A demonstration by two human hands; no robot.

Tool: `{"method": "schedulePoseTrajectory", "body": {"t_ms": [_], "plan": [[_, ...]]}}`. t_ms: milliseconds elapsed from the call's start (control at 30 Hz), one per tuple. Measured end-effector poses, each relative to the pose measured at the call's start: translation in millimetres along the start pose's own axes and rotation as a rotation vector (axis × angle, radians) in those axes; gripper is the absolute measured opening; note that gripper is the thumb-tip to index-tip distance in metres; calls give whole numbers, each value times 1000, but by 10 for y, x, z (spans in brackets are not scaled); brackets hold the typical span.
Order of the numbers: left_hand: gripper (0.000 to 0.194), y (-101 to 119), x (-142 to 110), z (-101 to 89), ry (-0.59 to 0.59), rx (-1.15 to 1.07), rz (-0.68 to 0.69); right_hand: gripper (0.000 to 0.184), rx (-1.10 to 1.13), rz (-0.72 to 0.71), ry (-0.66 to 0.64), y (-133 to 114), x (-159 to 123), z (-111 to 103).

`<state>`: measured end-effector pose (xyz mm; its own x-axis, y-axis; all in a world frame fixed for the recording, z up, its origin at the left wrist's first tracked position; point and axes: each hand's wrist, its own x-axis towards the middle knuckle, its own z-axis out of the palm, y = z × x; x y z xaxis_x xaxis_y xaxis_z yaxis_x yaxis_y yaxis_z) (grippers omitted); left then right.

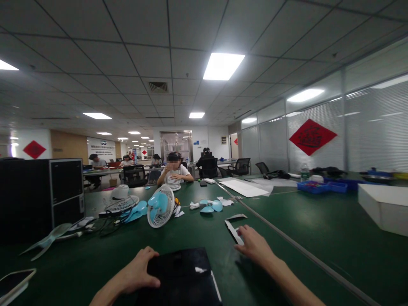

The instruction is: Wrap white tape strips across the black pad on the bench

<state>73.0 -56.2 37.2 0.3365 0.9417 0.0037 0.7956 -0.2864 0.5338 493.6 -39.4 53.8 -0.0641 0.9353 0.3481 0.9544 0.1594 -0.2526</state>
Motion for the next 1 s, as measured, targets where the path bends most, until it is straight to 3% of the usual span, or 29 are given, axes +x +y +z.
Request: {"method": "schedulePoseTrajectory", "body": {"t_ms": [167, 400, 500, 633, 800, 1000], "plan": [[82, -21, -1, -19, -5, -4, -4, 22, -87, 37, -113, 133, -38, 52], [79, -48, 10, -25, 21, 14, -21, 19, -105, 43, -94, 111, -27, 30], [79, 24, -27, -48, 3, 15, 4, 19, -105, 87, -30, 178, -4, -30], [81, 80, -67, -79, -6, 9, 25, 22, -84, 156, 180, 316, 25, -176], [83, 46, -52, -79, 3, -3, 30, 34, 223, 93, 482, 298, 17, -344], [80, 57, -44, -79, -4, -19, 12, 37, 692, 40, 476, 25, -12, -365]]}}
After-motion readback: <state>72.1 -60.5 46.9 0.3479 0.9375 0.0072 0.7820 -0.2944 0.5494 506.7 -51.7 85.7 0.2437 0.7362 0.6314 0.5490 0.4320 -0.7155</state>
